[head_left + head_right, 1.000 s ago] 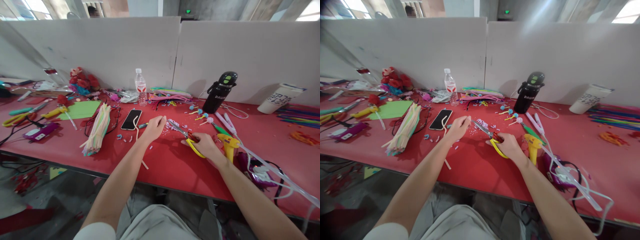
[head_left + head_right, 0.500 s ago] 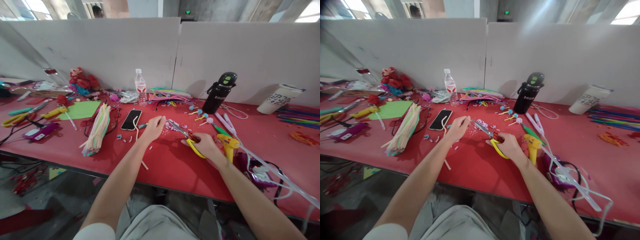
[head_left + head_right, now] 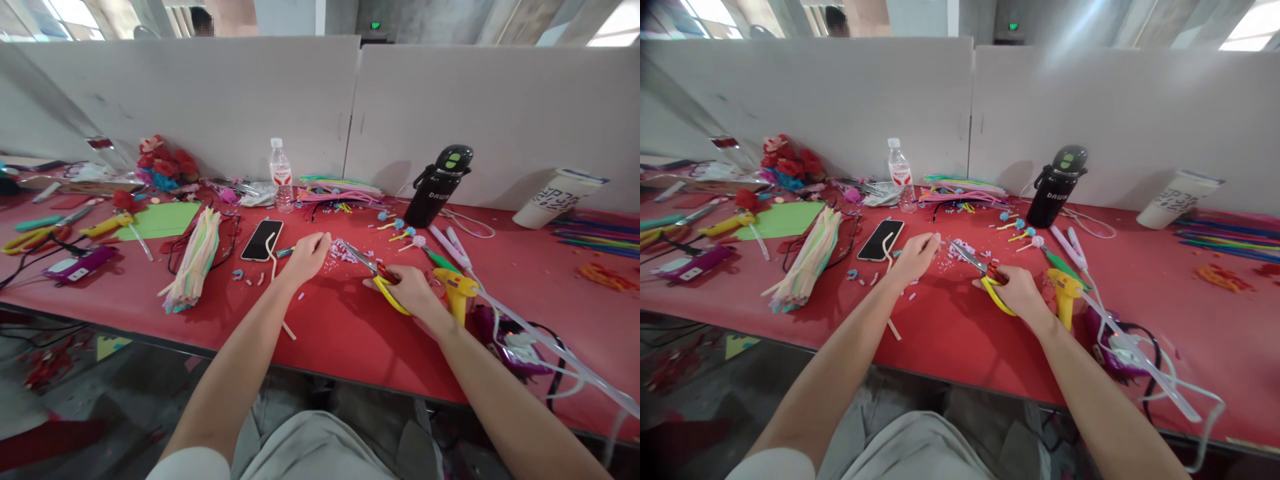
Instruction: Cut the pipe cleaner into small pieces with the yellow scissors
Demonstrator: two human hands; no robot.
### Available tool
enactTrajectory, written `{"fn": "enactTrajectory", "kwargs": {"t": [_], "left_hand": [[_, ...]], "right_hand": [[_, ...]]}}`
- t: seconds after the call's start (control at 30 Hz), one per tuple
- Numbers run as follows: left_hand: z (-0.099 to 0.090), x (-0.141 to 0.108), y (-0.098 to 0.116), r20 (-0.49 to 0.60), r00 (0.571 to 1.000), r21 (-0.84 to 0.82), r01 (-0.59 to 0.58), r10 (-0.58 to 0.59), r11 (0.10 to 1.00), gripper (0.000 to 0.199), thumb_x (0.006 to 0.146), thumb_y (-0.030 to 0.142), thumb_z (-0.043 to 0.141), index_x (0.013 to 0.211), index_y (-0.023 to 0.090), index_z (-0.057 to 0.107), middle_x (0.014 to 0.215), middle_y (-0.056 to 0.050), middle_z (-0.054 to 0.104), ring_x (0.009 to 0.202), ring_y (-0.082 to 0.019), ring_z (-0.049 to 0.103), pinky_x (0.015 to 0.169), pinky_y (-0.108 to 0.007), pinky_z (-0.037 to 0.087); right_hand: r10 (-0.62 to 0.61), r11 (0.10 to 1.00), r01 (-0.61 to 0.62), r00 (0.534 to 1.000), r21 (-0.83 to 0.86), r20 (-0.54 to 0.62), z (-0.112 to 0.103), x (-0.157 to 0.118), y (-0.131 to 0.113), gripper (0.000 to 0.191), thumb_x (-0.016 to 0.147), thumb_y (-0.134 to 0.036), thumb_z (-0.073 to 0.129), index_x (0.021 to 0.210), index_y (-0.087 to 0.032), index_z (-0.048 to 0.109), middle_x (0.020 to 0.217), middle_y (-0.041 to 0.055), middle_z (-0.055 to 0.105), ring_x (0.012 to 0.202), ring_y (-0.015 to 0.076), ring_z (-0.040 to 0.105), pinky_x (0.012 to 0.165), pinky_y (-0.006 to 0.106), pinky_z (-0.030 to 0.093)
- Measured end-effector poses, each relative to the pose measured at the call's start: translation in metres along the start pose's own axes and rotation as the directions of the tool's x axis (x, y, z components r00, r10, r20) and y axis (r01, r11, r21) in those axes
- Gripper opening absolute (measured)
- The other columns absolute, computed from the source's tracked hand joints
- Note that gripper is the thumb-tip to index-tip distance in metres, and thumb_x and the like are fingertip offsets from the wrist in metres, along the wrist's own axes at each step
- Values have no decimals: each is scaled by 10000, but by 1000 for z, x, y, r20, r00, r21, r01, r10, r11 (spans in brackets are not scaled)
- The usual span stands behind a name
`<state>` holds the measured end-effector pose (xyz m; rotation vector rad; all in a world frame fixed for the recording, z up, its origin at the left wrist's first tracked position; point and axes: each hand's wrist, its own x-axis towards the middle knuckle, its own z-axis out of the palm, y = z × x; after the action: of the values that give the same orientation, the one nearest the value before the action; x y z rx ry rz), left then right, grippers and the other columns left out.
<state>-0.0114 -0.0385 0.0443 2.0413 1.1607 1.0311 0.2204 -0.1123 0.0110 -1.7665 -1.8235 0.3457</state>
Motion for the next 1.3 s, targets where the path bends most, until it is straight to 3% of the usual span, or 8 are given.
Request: {"fn": "enactTrajectory", "kwargs": {"t": [0.13, 0.27, 0.37, 0.57, 0.67, 0.8, 1.0, 1.3], "left_hand": [[-10, 1, -14, 106, 994, 116, 13, -26, 993, 381, 863, 407, 378, 564, 173, 407, 517, 17, 364, 489, -98, 336, 494, -256, 235], [-23, 1, -32, 265, 947, 332, 85, -179, 939, 321, 743, 321, 514, 466, 177, 443, 429, 16, 384, 414, -100, 347, 468, -264, 209], [-26, 1, -38, 243, 938, 445, 120, -249, 888, 324, 718, 381, 555, 462, 186, 518, 446, -16, 486, 419, -126, 417, 472, -265, 237], [-4, 4, -29, 204, 977, 316, -1, -67, 949, 146, 770, 323, 542, 759, 203, 624, 721, -49, 642, 649, -161, 569, 599, -258, 371], [16, 9, -22, 275, 958, 243, -148, 78, 959, 176, 819, 273, 488, 906, 199, 623, 861, -55, 635, 734, -154, 578, 698, -271, 421], [39, 16, -20, 316, 918, 322, -340, 238, 884, 250, 873, 291, 441, 1024, 221, 627, 998, -72, 575, 951, -182, 551, 862, -311, 416], [51, 20, -29, 368, 893, 416, -406, 258, 813, 273, 899, 326, 411, 1015, 218, 632, 1007, -73, 538, 956, -183, 525, 858, -319, 416], [56, 19, -31, 360, 908, 433, -367, 216, 823, 213, 876, 333, 470, 964, 208, 619, 1002, -57, 526, 949, -179, 511, 832, -320, 416]], "right_hand": [[-8, 1000, 8, 998, -1, -59, 1, 2, 5, 559, 664, -654, 601, 530, -180, 337, 534, -45, 276, 509, 72, 230, 434, 219, 188], [-16, 1000, 14, 996, -15, -89, -1, 3, 4, 546, 666, -632, 609, 522, -179, 341, 524, -47, 272, 509, 71, 228, 432, 217, 195], [-9, 1000, 8, 994, -6, -113, -4, 4, 2, 538, 673, -633, 602, 531, -178, 353, 516, -49, 276, 507, 71, 234, 432, 216, 199], [11, 999, -5, 987, 37, -163, -8, 4, 1, 528, 684, -625, 602, 550, -188, 337, 516, -49, 302, 513, 79, 253, 444, 221, 213], [13, 999, -5, 986, 48, -164, -9, 4, -2, 546, 681, -637, 600, 548, -192, 312, 514, -49, 300, 515, 80, 248, 449, 221, 213], [7, 999, 0, 985, 46, -170, -7, 4, -4, 574, 672, -666, 590, 541, -190, 297, 518, -48, 295, 519, 77, 239, 451, 218, 205], [11, 996, 2, 989, 90, -148, -5, 5, -1, 565, 662, -661, 608, 555, -184, 324, 544, -47, 305, 531, 74, 260, 451, 201, 222], [13, 996, 0, 988, 87, -152, -2, 5, 0, 576, 648, -640, 641, 558, -183, 300, 551, -54, 279, 540, 74, 238, 441, 196, 210]]}}
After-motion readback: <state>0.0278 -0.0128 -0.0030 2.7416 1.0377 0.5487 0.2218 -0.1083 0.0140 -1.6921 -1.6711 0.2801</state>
